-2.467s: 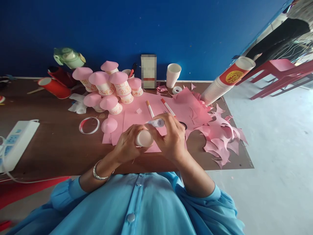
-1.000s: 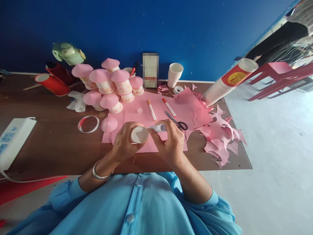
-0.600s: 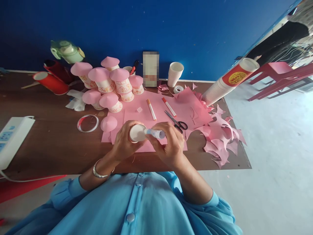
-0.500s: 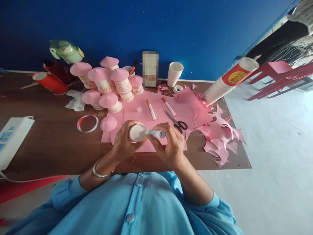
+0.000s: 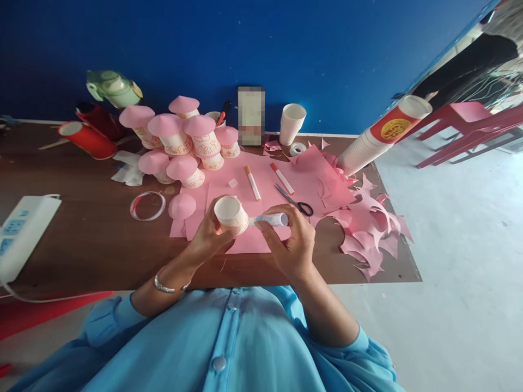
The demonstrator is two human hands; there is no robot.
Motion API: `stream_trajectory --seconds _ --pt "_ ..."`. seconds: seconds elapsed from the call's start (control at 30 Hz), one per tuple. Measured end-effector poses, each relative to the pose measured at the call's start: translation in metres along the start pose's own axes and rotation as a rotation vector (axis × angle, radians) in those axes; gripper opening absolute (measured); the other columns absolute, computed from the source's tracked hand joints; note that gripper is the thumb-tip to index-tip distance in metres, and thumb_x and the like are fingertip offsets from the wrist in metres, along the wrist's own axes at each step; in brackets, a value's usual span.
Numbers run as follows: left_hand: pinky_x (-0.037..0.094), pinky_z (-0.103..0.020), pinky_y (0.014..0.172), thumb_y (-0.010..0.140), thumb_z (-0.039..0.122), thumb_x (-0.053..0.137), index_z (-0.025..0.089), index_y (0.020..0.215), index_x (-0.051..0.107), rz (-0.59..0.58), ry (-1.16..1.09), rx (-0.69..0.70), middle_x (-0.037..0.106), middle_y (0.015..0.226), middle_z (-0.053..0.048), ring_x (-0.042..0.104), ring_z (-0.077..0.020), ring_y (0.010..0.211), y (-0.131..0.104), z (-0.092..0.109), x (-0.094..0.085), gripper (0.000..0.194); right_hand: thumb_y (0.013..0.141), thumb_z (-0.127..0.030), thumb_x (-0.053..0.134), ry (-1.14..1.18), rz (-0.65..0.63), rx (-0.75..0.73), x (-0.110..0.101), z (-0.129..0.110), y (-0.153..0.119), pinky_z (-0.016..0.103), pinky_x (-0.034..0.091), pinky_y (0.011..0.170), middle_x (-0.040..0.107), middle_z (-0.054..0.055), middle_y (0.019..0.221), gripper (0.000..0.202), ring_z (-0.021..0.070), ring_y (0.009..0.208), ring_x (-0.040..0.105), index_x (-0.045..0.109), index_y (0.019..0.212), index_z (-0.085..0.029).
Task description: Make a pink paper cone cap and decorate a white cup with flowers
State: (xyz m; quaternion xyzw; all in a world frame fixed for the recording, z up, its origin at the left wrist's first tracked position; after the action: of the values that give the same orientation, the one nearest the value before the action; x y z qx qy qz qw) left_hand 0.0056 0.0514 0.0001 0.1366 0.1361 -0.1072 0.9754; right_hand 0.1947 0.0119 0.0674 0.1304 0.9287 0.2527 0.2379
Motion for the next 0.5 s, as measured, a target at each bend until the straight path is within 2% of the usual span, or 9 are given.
stream_trajectory --seconds 0.13,0.23,0.37,0.5 --pt "0.057 -0.044 0.097 0.087 0.019 0.071 0.022 0.129 0.053 0.066 0.25 0.175 0.065 0.121 -0.011 0.063 -0.0263 0.115 -0.001 0.012 -0.001 0.046 0.091 -0.026 0.072 0.036 0.0 -0.039 0.004 -0.01 0.004 0.035 0.058 0.069 0.074 0.001 0.086 0.009 0.0192 0.077 0.071 0.064 0.096 -0.024" --pt "0.055 -0.047 0.098 0.086 0.021 0.075 0.021 0.131 0.052 0.112 0.382 0.273 0.063 0.12 -0.013 0.06 -0.0281 0.114 -0.003 0.02 -0.001 0.05 0.092 -0.023 0.072 0.038 -0.015 -0.095 0.011 -0.018 0.007 0.036 0.059 0.073 0.074 0.002 0.09 0.011 0.0194 0.08 0.071 0.064 0.1 -0.024" --pt "0.056 -0.048 0.095 0.082 0.018 0.077 0.02 0.127 0.054 0.169 0.522 0.311 0.06 0.117 -0.014 0.06 -0.0292 0.109 -0.005 0.024 -0.001 0.051 0.093 -0.022 0.071 0.012 -0.011 -0.136 0.019 -0.022 0.008 0.034 0.058 0.073 0.073 0.002 0.089 0.012 0.019 0.08 0.071 0.063 0.1 -0.025" --pt "0.057 -0.048 0.097 0.082 0.012 0.073 0.02 0.128 0.051 0.192 0.549 0.378 0.063 0.12 -0.015 0.062 -0.0308 0.115 -0.005 0.024 -0.001 0.051 0.092 -0.022 0.072 0.001 -0.015 -0.141 0.022 -0.025 0.008 0.033 0.057 0.071 0.073 0.001 0.087 0.012 0.0182 0.078 0.071 0.063 0.099 -0.025"
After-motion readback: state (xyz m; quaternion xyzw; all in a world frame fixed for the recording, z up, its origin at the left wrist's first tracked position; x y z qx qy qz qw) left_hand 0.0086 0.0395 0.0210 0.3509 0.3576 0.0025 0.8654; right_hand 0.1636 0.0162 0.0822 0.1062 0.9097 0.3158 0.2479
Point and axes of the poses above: each hand's wrist, its own y-axis towards the middle knuckle, its own x-axis out of the palm, z = x × y, the point moved 5 cm from there along y, towards the middle knuckle
